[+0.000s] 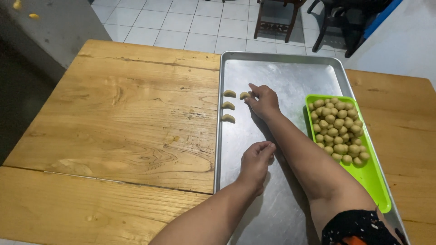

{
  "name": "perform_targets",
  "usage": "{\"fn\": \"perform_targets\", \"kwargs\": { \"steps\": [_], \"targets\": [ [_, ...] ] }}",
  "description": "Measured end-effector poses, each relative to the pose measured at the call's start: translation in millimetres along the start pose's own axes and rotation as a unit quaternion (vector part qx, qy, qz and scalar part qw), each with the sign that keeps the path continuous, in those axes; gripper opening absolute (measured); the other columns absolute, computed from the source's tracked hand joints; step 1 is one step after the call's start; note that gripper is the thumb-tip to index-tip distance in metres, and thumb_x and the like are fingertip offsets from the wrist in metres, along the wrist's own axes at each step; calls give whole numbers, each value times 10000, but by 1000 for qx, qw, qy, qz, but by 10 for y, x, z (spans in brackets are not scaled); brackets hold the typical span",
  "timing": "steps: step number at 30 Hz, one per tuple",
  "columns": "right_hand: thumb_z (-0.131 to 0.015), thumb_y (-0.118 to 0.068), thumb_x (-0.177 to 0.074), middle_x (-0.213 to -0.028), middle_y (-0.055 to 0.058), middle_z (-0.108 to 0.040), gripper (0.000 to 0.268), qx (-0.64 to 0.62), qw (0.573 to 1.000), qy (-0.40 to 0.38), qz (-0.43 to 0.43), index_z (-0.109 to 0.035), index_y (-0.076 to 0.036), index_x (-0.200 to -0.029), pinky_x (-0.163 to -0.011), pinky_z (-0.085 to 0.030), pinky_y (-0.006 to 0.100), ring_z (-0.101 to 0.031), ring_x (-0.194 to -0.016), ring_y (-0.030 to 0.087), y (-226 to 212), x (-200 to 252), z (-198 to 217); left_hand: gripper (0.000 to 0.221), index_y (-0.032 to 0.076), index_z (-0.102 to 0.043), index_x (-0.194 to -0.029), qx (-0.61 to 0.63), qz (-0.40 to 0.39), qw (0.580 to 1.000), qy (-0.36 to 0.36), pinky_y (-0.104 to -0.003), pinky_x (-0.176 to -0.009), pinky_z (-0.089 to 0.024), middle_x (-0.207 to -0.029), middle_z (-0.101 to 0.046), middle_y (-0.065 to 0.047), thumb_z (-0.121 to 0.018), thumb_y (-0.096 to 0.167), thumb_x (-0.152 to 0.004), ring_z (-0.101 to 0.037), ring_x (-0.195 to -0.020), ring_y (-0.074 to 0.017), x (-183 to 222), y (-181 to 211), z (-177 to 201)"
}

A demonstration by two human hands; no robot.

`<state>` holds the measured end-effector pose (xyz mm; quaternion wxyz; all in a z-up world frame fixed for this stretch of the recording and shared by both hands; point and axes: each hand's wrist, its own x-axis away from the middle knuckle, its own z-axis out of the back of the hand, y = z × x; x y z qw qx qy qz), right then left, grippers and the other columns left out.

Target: Shaping small pre-portioned dough balls into crescent shapes and arranging them on a metal baking tray.

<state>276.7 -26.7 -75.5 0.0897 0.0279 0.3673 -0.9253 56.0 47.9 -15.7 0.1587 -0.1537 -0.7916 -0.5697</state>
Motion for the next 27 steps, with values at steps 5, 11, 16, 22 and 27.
{"fn": "perform_targets", "kwargs": {
  "steps": [5, 11, 16, 22, 27],
  "targets": [
    [-800, -90, -886, -1106, 122, -731, 432, -4, 1000, 8, 4, -708, -139, -1305, -975, -568, 420, -698, -1104, 301, 163, 138, 413, 531, 57, -556, -1408, -32, 41, 999, -13, -443, -1004, -424, -1234, -647, -110, -584, 396, -1000, -612, -1175, -240, -59, -78, -8],
    [-797, -93, -858, -1068, 173, -766, 341, -16, 1000, 7, -15, -764, -120, -1196, -937, -568, 423, -724, -1050, 294, 448, 881, 1255, 642, 5, -491, -1464, -11, 16, 999, -34, -526, -1063, -401, -1360, -609, -204, -579, 414, -977, -590, -1270, -320, -190, -254, -20],
    [-806, -179, -858, -986, 93, -780, 247, 94, 988, 101, -64, -814, -230, -1100, -899, -585, 392, -733, -990, 296, 1091, 1565, 1876, 708, -27, -436, -1497, -10, 16, 998, -68, -560, -1159, -330, -1412, -581, -250, -583, 430, -976, -567, -1319, -376, -34, -169, -14],
    [-810, -163, -872, -1010, 127, -767, 293, 138, 977, 143, -72, -798, -156, -1165, -838, -602, 406, -743, -921, 303, 1387, 2237, 1977, 691, -10, -454, -1496, -87, 13, 994, -71, -546, -1165, -344, -1416, -598, -233, -584, 428, -977, -586, -1316, -357, 72, -34, -70],
    [-871, -277, -809, -1139, 122, -704, 544, 200, 966, 164, 24, -733, -109, -1307, -898, -601, 404, -704, -1083, 313, 1564, 2241, 1678, 627, -5, -499, -1468, -217, -40, 972, -82, -541, -1104, -446, -1349, -638, -263, -605, 377, -981, -628, -1265, -405, 215, -71, -242]
  ]
}}
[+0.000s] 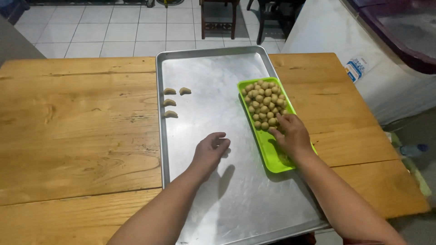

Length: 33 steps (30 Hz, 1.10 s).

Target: Shaping small pre-portioned dough balls into crescent shapes and arranging them on a metal baking tray.

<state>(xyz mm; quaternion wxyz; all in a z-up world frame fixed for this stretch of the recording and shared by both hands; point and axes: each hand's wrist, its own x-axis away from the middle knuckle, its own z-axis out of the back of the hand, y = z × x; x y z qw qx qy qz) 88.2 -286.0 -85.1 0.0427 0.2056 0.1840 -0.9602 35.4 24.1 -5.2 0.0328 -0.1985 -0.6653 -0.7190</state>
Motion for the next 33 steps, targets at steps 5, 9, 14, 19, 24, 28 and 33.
{"fn": "perform_targets", "kwargs": {
  "steps": [5, 9, 14, 19, 24, 28, 33],
  "targets": [
    [-866, -242, -789, -1036, 55, -652, 326, -14, 1000, 25, 9, -774, -144, -1086, -907, -586, 391, -690, -1045, 294, 151, -126, -298, 669, 21, -534, -1432, -177, -33, 982, -59, -483, -960, -569, -1187, -721, -215, -679, 437, -929, -723, -1102, -337, -35, -114, -343],
    [-890, -143, -779, -868, 96, -738, 273, -236, 965, -8, -114, -760, -126, -1019, -714, -603, 315, -740, -841, 243, -270, -57, 68, 849, -81, -448, -1461, -201, -31, 975, -85, -548, -972, -544, -1244, -655, -320, -655, 522, -902, -656, -1187, -432, -46, 47, -568],
    [-786, 18, -844, -924, 123, -753, 367, -575, 794, -132, -144, -702, 15, -1202, -759, -611, 278, -748, -877, 186, -267, 22, 149, 823, -152, -317, -1485, -245, -31, 965, -85, -592, -1101, -420, -1379, -536, -361, -660, 327, -910, -501, -1352, -493, -182, 110, -831],
    [-751, 54, -839, -1011, 193, -744, 360, -624, 754, -161, -125, -688, 95, -1191, -783, -624, 346, -767, -952, 285, -376, 124, 350, 540, -80, -497, -1328, -236, -55, 968, -61, -591, -972, -514, -1164, -671, -297, -632, 179, -874, -625, -1188, -495, -233, 117, -864],
    [-780, 41, -842, -886, 157, -760, 270, -613, 762, -173, -118, -739, 70, -1107, -631, -593, 257, -781, -837, 250, -535, 170, 382, 864, -52, -409, -1484, -252, -57, 964, -64, -533, -974, -543, -1150, -697, -253, -763, 336, -798, -661, -1174, -412, -454, -303, -730],
    [-814, 75, -784, -843, 177, -788, 288, -594, 777, -183, -95, -763, 79, -1067, -670, -625, 305, -775, -800, 235, -934, 223, 512, 820, -80, -237, -1564, 76, 55, 992, -88, -505, -1093, -392, -1356, -413, -293, -461, 458, -987, -448, -1291, -409, 58, 324, -470],
    [-895, -18, -736, -787, 130, -804, 209, -487, 859, -153, 52, -845, -32, -938, -695, -610, 319, -782, -776, 207, -1509, 434, 491, 931, -69, -162, -1621, 444, 128, 882, -93, -507, -1207, -298, -1613, -206, -346, -404, 604, -1024, -263, -1509, -471, 89, -8, -548]
  ]
}}
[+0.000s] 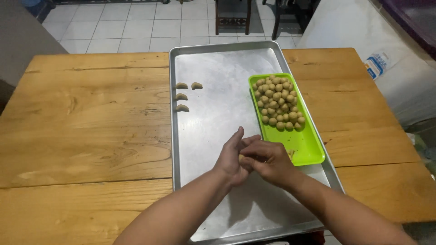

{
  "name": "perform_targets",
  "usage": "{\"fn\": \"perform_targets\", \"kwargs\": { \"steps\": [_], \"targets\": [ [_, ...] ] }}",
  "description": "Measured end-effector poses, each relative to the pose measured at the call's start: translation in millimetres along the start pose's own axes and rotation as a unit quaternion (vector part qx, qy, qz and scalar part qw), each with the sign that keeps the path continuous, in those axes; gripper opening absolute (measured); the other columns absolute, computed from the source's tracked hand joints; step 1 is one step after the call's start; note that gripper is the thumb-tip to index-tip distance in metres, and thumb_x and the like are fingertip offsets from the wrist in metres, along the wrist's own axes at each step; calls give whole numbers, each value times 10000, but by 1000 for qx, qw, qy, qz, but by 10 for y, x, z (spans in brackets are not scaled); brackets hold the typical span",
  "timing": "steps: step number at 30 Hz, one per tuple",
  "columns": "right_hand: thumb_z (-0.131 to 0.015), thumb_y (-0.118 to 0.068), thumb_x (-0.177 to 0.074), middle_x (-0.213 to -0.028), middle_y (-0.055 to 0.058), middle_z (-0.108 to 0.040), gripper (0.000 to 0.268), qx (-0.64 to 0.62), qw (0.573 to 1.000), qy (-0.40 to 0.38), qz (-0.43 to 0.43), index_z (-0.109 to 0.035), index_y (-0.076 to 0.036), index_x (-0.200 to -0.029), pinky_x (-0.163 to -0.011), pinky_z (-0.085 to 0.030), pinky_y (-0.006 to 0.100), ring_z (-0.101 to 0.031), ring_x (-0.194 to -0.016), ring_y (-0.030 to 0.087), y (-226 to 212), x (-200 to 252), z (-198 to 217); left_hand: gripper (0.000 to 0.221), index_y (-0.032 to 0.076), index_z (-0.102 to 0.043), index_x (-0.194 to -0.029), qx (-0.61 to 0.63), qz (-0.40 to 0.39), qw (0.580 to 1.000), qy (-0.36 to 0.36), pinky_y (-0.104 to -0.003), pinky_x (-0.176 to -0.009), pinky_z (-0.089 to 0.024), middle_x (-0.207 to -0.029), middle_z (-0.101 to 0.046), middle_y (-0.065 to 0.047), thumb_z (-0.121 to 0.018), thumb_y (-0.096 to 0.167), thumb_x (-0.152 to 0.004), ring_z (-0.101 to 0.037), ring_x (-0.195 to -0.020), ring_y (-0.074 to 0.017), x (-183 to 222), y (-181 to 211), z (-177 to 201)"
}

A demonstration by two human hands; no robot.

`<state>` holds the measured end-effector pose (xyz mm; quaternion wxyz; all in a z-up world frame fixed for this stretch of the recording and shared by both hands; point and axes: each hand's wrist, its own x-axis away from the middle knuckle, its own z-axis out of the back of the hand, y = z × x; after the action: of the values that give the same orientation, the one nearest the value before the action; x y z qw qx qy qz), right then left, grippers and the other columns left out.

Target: Shaping small pre-portioned dough balls into crescent shapes and arranging them on a metal baking tray.

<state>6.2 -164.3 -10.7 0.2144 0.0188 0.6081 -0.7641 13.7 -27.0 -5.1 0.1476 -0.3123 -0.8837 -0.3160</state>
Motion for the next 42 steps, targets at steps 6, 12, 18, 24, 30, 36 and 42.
{"fn": "perform_targets", "kwargs": {
  "steps": [6, 12, 18, 24, 30, 36, 42],
  "targets": [
    [-813, -29, -787, -772, 1, -771, 171, 212, 963, 49, 156, -846, -180, -863, -651, -593, 297, -761, -727, 201, -71, 148, -200, 737, -74, -466, -1487, 40, -1, 999, -35, -418, -921, -611, -1280, -603, -277, -574, 504, -1042, -695, -1098, -338, -178, -143, 362],
    [-787, 63, -804, -766, 114, -772, 132, 0, 998, 57, 26, -819, -20, -901, -688, -616, 350, -719, -717, 172, -22, 48, 173, 534, -63, -519, -1430, 31, 9, 998, -54, -276, -614, -656, -1230, -672, -259, -561, 328, -1068, -755, -814, -229, -390, -125, 616],
    [-764, -39, -883, -900, 284, -775, 142, 245, 945, 80, -199, -801, 54, -983, -781, -590, 476, -757, -899, 408, 129, 84, 834, 661, -7, -455, -1485, 121, 9, 975, -186, -415, -894, -636, -1451, -545, -289, -512, 492, -1056, -598, -1277, -386, -264, 161, 576],
    [-866, -63, -692, -1086, 185, -768, 244, 359, 887, 13, -290, -837, -45, -933, -997, -538, 538, -701, -1119, 436, 106, 35, 724, 1065, 16, -474, -1513, 191, 69, 942, -267, -512, -1025, -545, -1469, -529, -299, -489, 869, -874, -543, -1345, -420, -276, 150, 638],
    [-806, -451, -818, -1231, 133, -712, 663, 253, 952, 66, 158, -674, -68, -1344, -997, -514, 410, -659, -1186, 327, -3, -180, -53, 1196, 93, -456, -1490, 201, 47, 956, -209, -379, -805, -578, -1419, -567, -218, -544, 979, -691, -652, -960, -264, -227, -83, 636],
    [-116, -764, -989, -1679, 342, -104, 1035, 299, 897, -111, 306, -81, 62, -1611, -1343, -112, 533, -74, -1613, 428, -25, -87, -756, 1086, 257, -375, -1493, 159, 2, 963, -219, -440, -1122, -311, -1646, -303, -121, -403, 984, -686, -276, -1519, -242, -114, 92, 616],
    [-205, -783, -979, -1716, 227, 77, 1093, 352, 879, -23, 320, 14, 71, -1624, -1340, 83, 519, 53, -1627, 354, 190, -107, -693, 928, 177, -133, -1637, 19, -175, 948, -265, -421, -1268, -119, -1716, -123, -46, -219, 761, -920, -108, -1575, -214, 95, -89, 12]
  ]
}}
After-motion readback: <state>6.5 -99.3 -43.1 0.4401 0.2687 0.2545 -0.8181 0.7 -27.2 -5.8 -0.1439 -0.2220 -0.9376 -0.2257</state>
